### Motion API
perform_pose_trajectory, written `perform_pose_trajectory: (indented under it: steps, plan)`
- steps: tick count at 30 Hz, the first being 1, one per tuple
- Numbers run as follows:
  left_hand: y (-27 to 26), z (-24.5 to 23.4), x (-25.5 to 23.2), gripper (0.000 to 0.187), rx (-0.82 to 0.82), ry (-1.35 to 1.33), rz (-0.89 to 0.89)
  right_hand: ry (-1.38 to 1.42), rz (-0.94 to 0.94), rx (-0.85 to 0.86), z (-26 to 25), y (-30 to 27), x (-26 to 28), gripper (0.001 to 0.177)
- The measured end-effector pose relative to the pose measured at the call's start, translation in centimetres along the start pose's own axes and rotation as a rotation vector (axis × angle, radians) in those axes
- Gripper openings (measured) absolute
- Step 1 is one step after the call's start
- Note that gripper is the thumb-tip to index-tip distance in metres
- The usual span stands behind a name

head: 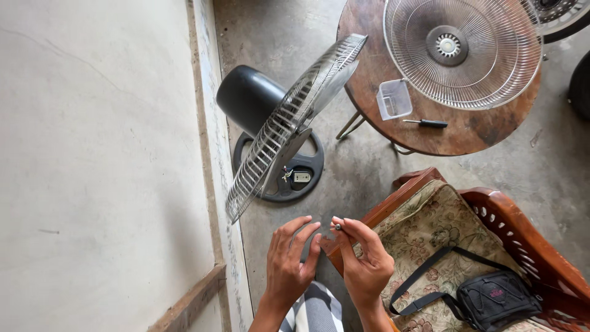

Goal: The person assembles a standing electric fan by attaching the fan blades to the motor shaft, securing them with a nut, and then fitting the front and rear wire cages. The person uses a screwdriver to tighten the nut and aligns the cages with the fan stand.

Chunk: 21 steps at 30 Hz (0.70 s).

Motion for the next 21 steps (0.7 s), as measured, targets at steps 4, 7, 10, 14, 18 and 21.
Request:
perform_pose_trajectory:
  steps: [4,7,10,14,18,21]
  plan:
    - [1.7,0.7,0.5,0.023,0.035,-0.034,-0.056,-0.028,0.106,-0.009,0.6,2.0,0.3,0.032]
    - [2.8,1.3,1.3,0.025,0.063,-0.051,-0.114,-0.05,0.128,0.007,0.9,3.5,0.1,0.033]
    - [3.9,2.0,2.6,0.029,0.065,-0.055,-0.152,-0.002,0.17,0.023,2.1,5.0,-0.7,0.035]
    - [5.5,4.1,5.3,0.032,0.055,-0.019,-0.19,0.116,0.226,0.056,3.6,7.9,-3.0,0.037]
    - [6.5,7.4,8.9,0.035,0.015,-0.004,-0.299,-0.097,0.065,0.169,5.5,12.4,-5.8,0.028]
    - [6.9,11.2,12.2,0.04,-0.054,0.063,-0.452,-0.209,0.087,0.25,7.0,15.0,-10.1,0.026]
Point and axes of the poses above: each hand's wrist, its own y-axis towards the middle knuckle, its own z-axis out of the palm, x = y × z, the point moved 5 cm from there along y, towards the middle knuckle, and after that the axes turned 2 degrees about -x, right-handed, at the moved point
